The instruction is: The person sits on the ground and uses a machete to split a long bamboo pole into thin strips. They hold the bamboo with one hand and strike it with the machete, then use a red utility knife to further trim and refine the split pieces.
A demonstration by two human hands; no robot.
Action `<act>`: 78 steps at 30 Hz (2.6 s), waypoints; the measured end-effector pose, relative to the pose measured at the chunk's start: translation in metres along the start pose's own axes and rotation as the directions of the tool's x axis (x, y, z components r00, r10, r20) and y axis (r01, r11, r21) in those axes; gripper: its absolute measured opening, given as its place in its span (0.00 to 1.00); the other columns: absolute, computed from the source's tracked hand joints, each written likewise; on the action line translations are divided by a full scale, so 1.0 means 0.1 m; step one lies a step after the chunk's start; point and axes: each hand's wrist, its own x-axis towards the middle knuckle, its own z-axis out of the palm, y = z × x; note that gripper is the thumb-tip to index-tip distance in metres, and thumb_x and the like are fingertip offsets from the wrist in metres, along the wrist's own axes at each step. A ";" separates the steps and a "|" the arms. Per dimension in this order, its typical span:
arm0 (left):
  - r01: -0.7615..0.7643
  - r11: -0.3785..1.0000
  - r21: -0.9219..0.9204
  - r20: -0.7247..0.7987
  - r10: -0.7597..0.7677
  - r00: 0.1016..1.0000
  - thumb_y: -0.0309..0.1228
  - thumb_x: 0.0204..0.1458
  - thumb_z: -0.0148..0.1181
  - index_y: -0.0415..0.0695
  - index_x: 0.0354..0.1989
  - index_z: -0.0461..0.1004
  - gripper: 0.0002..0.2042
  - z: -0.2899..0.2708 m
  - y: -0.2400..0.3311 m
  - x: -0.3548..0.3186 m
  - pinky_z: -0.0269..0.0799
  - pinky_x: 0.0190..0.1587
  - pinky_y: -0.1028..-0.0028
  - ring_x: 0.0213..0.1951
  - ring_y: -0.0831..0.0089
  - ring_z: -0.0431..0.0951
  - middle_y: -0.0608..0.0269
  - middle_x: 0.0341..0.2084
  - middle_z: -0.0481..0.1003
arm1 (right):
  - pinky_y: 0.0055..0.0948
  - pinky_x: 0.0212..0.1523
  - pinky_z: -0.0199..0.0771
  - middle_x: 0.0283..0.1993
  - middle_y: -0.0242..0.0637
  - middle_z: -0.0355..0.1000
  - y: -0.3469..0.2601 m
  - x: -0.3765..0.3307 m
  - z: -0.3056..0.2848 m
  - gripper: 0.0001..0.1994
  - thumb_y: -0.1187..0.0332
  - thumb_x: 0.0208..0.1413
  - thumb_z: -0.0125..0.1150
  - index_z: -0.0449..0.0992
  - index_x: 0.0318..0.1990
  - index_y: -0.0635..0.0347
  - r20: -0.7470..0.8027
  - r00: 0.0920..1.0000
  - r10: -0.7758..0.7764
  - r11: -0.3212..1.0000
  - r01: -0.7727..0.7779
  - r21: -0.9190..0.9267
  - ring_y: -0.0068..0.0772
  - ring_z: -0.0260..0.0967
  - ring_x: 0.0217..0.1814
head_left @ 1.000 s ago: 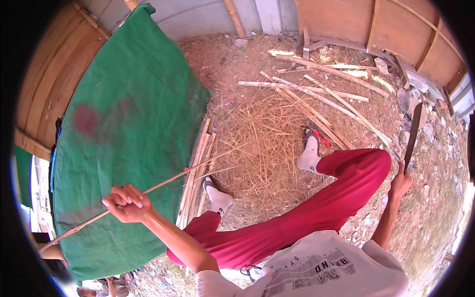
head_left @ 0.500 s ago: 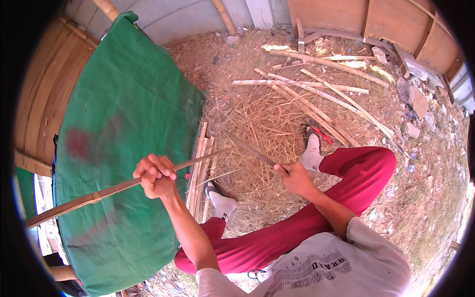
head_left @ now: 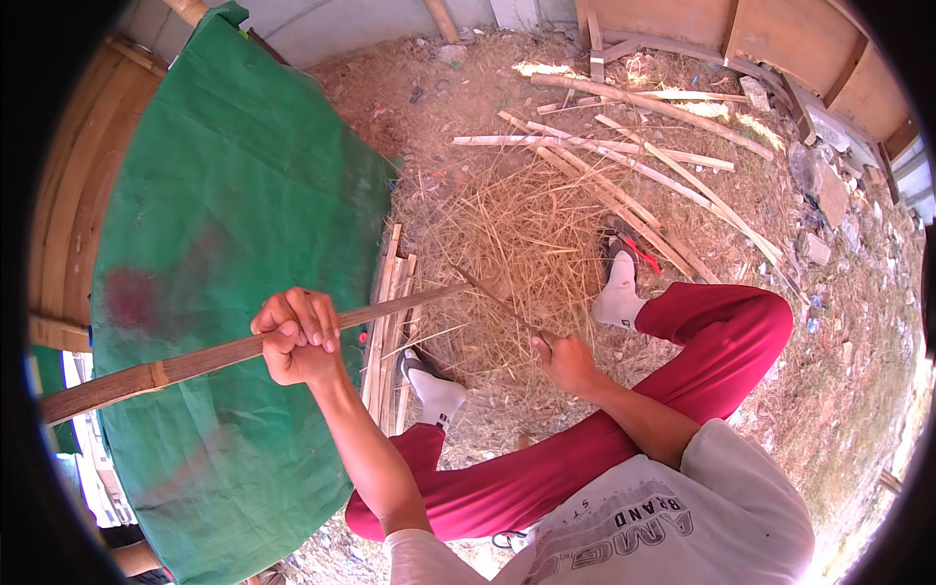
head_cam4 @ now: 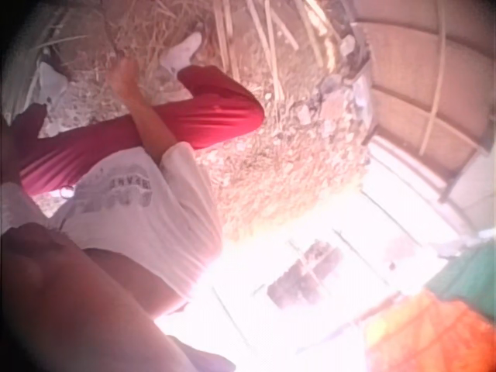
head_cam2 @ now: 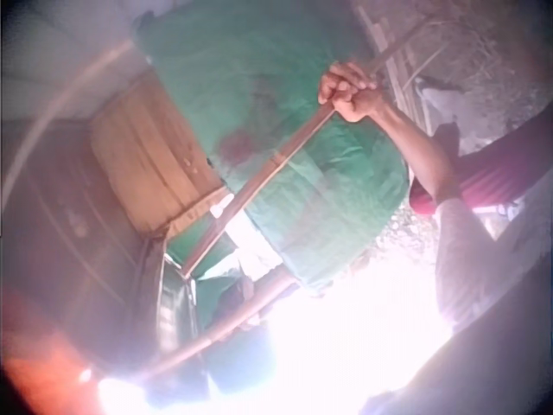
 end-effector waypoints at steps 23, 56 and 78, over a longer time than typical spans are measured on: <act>-0.010 0.992 0.127 -0.111 0.024 0.994 0.26 0.50 0.44 0.45 0.14 0.57 0.12 0.01 0.17 -0.01 0.57 0.09 0.76 0.06 0.74 0.57 0.60 0.10 0.62 | 0.52 0.44 0.76 0.40 0.58 0.76 1.04 0.05 0.51 0.13 0.64 0.60 0.54 0.79 0.37 0.66 0.150 0.909 0.390 0.918 -0.371 -0.138 0.59 0.76 0.44; -0.347 0.847 0.403 -0.708 0.529 0.468 0.28 0.50 0.51 0.49 0.10 0.57 0.17 0.20 1.49 -1.53 0.54 0.13 0.75 0.09 0.74 0.58 0.66 0.09 0.61 | 0.26 0.16 0.46 0.16 0.25 0.63 0.74 -0.88 -2.82 0.20 0.56 0.68 0.51 0.80 0.48 0.67 -0.878 0.466 0.109 0.987 -0.153 0.041 0.15 0.51 0.16; -0.273 0.876 0.398 -0.798 0.477 0.367 0.29 0.54 0.49 0.48 0.10 0.59 0.18 0.03 1.10 -1.54 0.54 0.13 0.76 0.08 0.76 0.58 0.67 0.09 0.61 | 0.30 0.20 0.50 0.14 0.25 0.47 3.45 -3.17 -0.90 0.28 0.38 0.63 0.45 0.60 0.19 0.49 0.464 0.039 0.885 -0.322 -0.669 0.670 0.26 0.46 0.15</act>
